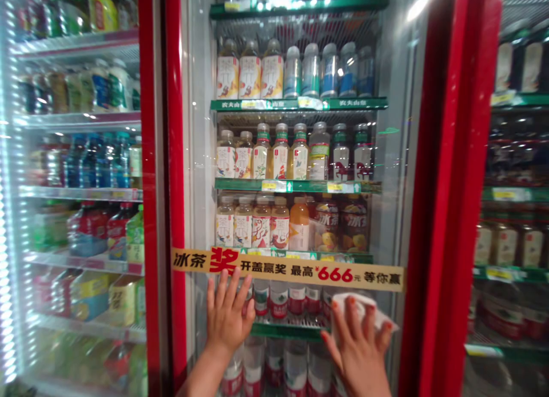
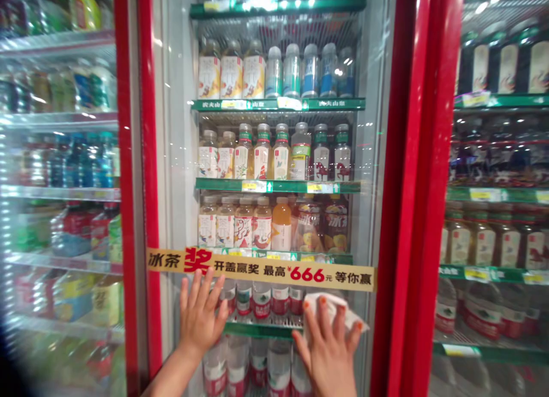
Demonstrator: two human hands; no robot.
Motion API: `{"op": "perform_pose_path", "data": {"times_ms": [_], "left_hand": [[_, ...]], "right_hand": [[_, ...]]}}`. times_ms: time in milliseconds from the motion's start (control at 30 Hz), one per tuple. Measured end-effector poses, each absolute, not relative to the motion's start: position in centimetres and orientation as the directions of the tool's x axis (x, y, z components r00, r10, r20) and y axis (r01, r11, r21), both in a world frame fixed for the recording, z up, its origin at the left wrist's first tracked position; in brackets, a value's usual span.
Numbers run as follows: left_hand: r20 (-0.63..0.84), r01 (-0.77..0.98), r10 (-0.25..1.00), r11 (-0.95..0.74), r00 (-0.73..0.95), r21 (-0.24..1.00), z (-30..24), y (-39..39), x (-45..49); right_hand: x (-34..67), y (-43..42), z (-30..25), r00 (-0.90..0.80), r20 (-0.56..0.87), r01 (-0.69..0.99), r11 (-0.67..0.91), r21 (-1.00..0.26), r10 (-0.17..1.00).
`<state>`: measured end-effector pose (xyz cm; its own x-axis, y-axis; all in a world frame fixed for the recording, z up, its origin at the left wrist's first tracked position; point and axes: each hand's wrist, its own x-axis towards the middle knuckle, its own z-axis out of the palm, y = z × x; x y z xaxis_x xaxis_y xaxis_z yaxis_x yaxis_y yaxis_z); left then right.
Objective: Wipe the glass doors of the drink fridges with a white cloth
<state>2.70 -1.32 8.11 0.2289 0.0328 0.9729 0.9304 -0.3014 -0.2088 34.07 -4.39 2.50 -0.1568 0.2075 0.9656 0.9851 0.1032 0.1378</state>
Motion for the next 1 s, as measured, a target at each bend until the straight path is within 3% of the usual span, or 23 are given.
{"op": "perform_pose_path", "data": {"times_ms": [67, 100, 200, 300, 433, 567, 700, 767, 900, 967, 1000], "left_hand": [[0.974, 0.930, 0.030, -0.307, 0.223, -0.203, 8.0, -1.3, 2.7], [0.975, 0.928, 0.030, -0.312, 0.222, -0.202, 8.0, -1.2, 2.7], [0.974, 0.925, 0.034, -0.320, 0.225, -0.203, 8.0, -1.0, 2.3], [0.979, 0.921, 0.036, -0.348, 0.201, -0.176, 8.2, -1.7, 2.1], [0.991, 0.867, 0.074, -0.495, 0.115, -0.063, 8.0, -4.4, 4.3], [0.933, 0.723, 0.101, -0.662, 0.346, -0.197, 6.1, -5.4, 8.2], [0.891, 0.817, 0.141, -0.479, 0.431, -0.319, 5.1, -3.4, 8.0], [0.940, 0.919, 0.170, -0.318, 0.296, -0.232, 5.7, -2.2, 6.1], [0.972, 0.968, 0.154, -0.153, -0.175, 0.199, 7.7, -1.1, 3.2], [0.969, 0.966, 0.153, -0.139, -0.194, 0.216, 7.0, -1.4, 2.9], [0.981, 0.982, 0.162, -0.142, -0.104, 0.128, 6.0, -1.8, 2.9]], "right_hand": [[33.2, -3.8, 6.4, 0.031, 0.979, 0.997, 0.061, -0.044, 0.203], [32.0, -3.5, 8.1, 0.063, 0.978, 0.995, 0.059, -0.076, 0.197], [26.6, -2.9, 9.7, -0.085, 0.978, 0.989, 0.138, 0.059, 0.190], [21.9, -3.0, 7.2, -0.287, 0.934, 0.937, 0.265, 0.228, 0.212], [19.7, -3.8, 4.6, -0.279, 0.916, 0.918, 0.360, 0.167, 0.288], [21.9, -5.2, 5.5, -0.358, 0.914, 0.860, 0.448, 0.242, 0.192], [28.6, -6.7, 7.5, -0.481, 0.871, 0.768, 0.527, 0.364, 0.100], [32.6, -6.9, 8.0, -0.426, 0.900, 0.815, 0.471, 0.339, 0.089], [37.7, -5.2, 6.3, -0.137, 0.985, 0.932, 0.350, 0.092, 0.108], [38.2, -4.1, 4.6, -0.074, 0.991, 0.951, 0.308, 0.037, 0.109], [38.1, -3.7, 3.8, -0.067, 0.993, 0.955, 0.294, 0.035, 0.099]]}}
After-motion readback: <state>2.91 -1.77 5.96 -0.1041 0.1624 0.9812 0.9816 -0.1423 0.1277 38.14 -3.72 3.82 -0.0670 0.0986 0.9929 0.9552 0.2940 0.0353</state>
